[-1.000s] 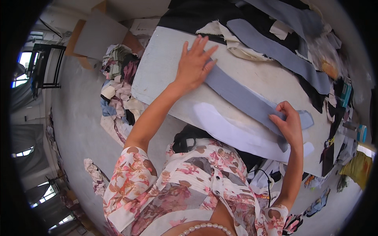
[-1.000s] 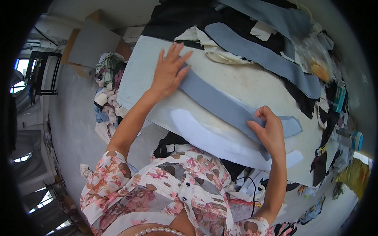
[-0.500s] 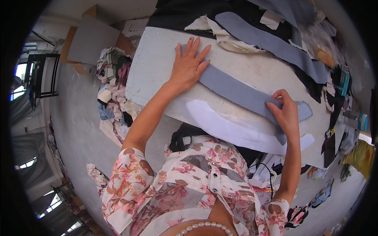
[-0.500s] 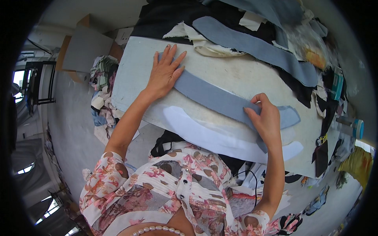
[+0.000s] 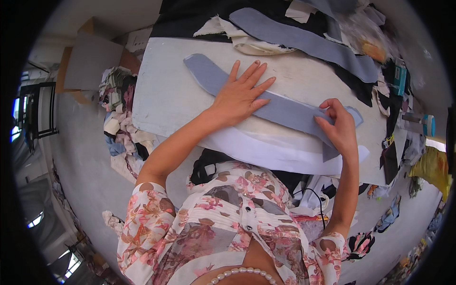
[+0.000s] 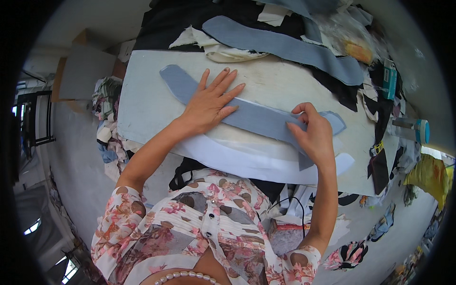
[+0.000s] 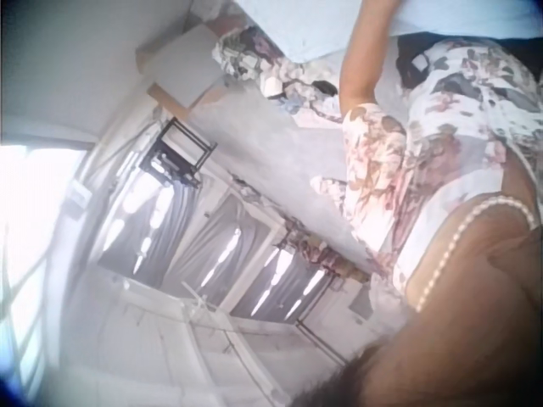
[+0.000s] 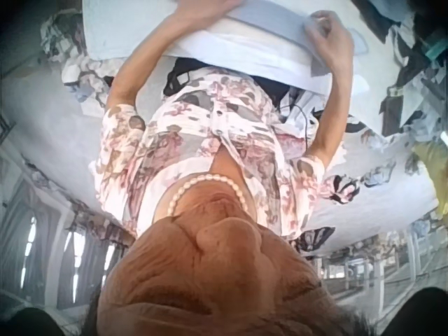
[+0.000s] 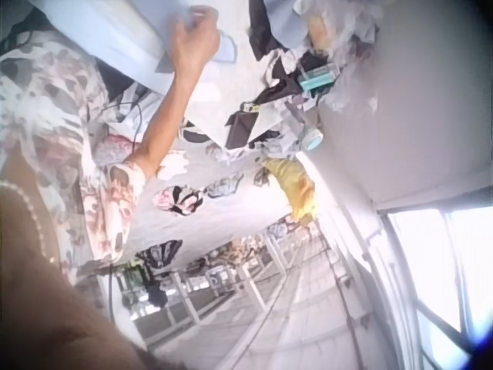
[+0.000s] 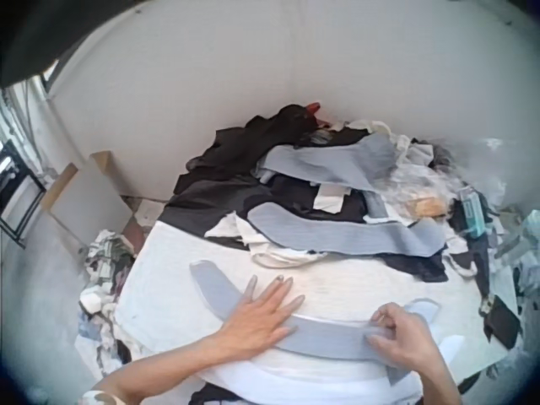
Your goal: The person repeatedly folds a light blue fabric piece on a white table, smoothing it with both hands. The person also briefly handles a white fabric piece and a dark fabric piece, then returns to folding the blue piece.
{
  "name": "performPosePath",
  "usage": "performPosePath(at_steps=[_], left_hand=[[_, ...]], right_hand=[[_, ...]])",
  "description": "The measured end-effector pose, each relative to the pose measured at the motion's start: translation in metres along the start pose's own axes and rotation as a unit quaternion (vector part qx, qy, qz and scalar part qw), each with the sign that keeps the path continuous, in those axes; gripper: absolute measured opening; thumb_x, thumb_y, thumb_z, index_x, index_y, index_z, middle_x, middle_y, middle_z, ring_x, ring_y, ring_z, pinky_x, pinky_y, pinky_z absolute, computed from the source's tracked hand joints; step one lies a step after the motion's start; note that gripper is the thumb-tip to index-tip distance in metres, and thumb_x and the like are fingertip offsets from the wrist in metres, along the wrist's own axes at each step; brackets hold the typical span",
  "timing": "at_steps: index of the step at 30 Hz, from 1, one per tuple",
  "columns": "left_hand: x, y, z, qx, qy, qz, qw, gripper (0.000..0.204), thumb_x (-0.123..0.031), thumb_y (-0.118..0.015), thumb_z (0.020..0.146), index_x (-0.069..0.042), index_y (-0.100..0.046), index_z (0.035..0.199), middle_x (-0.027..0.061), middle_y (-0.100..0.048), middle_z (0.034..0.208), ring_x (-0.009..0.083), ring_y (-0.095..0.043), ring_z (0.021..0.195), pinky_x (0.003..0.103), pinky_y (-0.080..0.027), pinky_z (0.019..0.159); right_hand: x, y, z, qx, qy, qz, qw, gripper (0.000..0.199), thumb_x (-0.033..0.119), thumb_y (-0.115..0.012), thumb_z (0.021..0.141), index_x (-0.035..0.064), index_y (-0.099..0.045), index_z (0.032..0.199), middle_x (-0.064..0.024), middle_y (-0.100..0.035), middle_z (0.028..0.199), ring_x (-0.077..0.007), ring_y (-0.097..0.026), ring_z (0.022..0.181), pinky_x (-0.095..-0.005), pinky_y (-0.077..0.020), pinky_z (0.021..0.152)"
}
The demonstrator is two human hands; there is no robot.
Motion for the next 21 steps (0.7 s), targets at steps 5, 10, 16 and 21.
performPosePath(at_steps=[5,10,16,21], left_hand=[[0.000,-0.001,0.001,0.012,-0.005,0.002,1.000,0.056,-0.040,-0.045,0.098,-0.022,-0.035,0.150,0.0097,-0.020,0.160,0.0245,-0.014,0.149,0.051,0.000,0.120],[-0.034,0.013,0.018,-0.018,-0.023,-0.008,1.000,0.060,-0.043,-0.047,0.097,-0.017,-0.035,0.150,0.0146,-0.022,0.159,0.0274,-0.015,0.148,0.052,-0.003,0.120],[-0.098,-0.022,0.053,-0.001,-0.094,-0.066,0.993,0.069,-0.050,-0.046,0.096,-0.008,-0.033,0.149,0.0153,-0.024,0.157,0.0265,-0.016,0.148,0.051,-0.004,0.120],[-0.092,-0.021,0.050,-0.018,-0.089,-0.072,0.993,0.068,-0.051,-0.045,0.096,-0.009,-0.034,0.149,0.0138,-0.025,0.157,0.0249,-0.016,0.148,0.051,-0.004,0.120]], right_hand=[[-0.004,-0.006,0.005,-0.034,0.026,-0.040,0.998,0.033,0.010,-0.074,0.075,0.0085,-0.057,0.103,-0.0089,-0.059,0.070,-0.0267,-0.059,0.064,-0.0370,-0.0440,0.060],[0.001,-0.008,0.005,-0.026,0.025,-0.060,0.998,0.033,0.012,-0.074,0.076,0.0096,-0.057,0.104,-0.0093,-0.060,0.071,-0.0290,-0.061,0.066,-0.0389,-0.0443,0.060],[-0.007,-0.004,0.004,-0.027,0.024,-0.052,0.998,0.034,0.014,-0.076,0.074,0.0096,-0.059,0.102,-0.0093,-0.062,0.073,-0.0288,-0.062,0.068,-0.0384,-0.0461,0.062],[-0.029,0.029,-0.016,0.015,0.002,0.010,1.000,0.039,0.006,-0.073,0.073,0.0055,-0.058,0.109,0.0002,-0.058,0.072,-0.0093,-0.054,0.068,-0.0245,-0.0416,0.063]])
Point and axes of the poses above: each hand's wrist, its own z-axis towards the middle knuckle, its own y-axis out of the back of the hand, x = y × z, the point moved 8 cm from there along z, towards the middle knuckle
